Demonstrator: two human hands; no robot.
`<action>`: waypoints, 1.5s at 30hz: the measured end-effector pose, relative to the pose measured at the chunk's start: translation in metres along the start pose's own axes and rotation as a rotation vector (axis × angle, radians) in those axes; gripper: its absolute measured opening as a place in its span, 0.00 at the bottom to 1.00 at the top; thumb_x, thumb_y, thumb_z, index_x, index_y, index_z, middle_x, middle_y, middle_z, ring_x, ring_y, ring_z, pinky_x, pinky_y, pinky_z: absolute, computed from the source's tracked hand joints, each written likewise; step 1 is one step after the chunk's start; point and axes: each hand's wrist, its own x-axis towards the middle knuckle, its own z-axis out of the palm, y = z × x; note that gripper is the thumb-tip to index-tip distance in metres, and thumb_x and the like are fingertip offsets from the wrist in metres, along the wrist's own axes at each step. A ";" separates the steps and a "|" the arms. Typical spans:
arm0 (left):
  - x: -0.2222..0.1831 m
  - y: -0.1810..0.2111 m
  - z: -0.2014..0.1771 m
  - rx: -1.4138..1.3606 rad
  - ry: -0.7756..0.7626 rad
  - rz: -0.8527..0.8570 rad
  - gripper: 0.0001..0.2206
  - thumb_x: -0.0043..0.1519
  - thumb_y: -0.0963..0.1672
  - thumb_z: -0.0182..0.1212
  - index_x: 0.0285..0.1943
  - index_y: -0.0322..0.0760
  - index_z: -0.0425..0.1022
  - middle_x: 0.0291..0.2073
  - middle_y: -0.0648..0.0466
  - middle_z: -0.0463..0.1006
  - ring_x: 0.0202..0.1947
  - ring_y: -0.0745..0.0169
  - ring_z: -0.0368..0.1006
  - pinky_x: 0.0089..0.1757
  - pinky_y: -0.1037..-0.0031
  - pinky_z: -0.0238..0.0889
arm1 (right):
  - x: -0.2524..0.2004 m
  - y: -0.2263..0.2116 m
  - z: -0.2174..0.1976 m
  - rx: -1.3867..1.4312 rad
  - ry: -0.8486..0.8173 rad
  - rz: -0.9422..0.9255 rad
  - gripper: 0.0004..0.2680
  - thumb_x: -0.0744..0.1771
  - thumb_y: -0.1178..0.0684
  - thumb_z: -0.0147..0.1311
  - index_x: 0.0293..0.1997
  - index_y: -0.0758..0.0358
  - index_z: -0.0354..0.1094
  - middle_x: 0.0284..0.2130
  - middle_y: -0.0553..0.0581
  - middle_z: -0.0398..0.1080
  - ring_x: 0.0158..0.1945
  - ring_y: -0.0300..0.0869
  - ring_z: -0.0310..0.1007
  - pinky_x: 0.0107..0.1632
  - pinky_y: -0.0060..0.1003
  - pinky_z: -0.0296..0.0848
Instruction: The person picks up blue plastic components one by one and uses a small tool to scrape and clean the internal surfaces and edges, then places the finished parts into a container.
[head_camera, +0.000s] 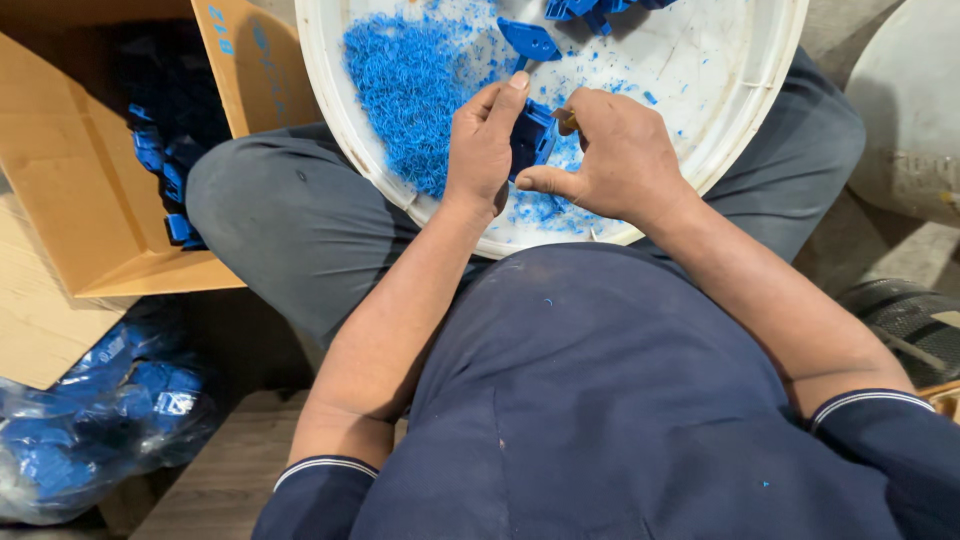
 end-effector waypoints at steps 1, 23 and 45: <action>0.000 0.000 0.000 0.014 0.002 0.005 0.15 0.67 0.47 0.63 0.28 0.41 0.71 0.23 0.64 0.67 0.24 0.78 0.59 0.27 0.78 0.54 | -0.001 0.001 0.001 -0.014 -0.003 0.002 0.28 0.59 0.26 0.71 0.39 0.67 0.69 0.26 0.57 0.68 0.29 0.50 0.71 0.36 0.43 0.70; -0.004 0.007 0.000 0.660 0.076 0.361 0.21 0.68 0.53 0.59 0.28 0.34 0.70 0.20 0.62 0.68 0.25 0.76 0.58 0.27 0.76 0.55 | -0.001 0.011 0.018 0.111 -0.157 0.155 0.17 0.68 0.38 0.61 0.29 0.63 0.68 0.20 0.62 0.68 0.25 0.58 0.69 0.30 0.50 0.65; -0.013 0.015 0.004 0.301 -0.259 0.439 0.03 0.66 0.36 0.55 0.42 0.34 0.67 0.42 0.55 0.68 0.44 0.67 0.61 0.50 0.76 0.58 | -0.004 0.008 0.008 0.039 -0.017 0.126 0.21 0.68 0.32 0.61 0.28 0.64 0.67 0.20 0.60 0.69 0.26 0.57 0.71 0.30 0.49 0.66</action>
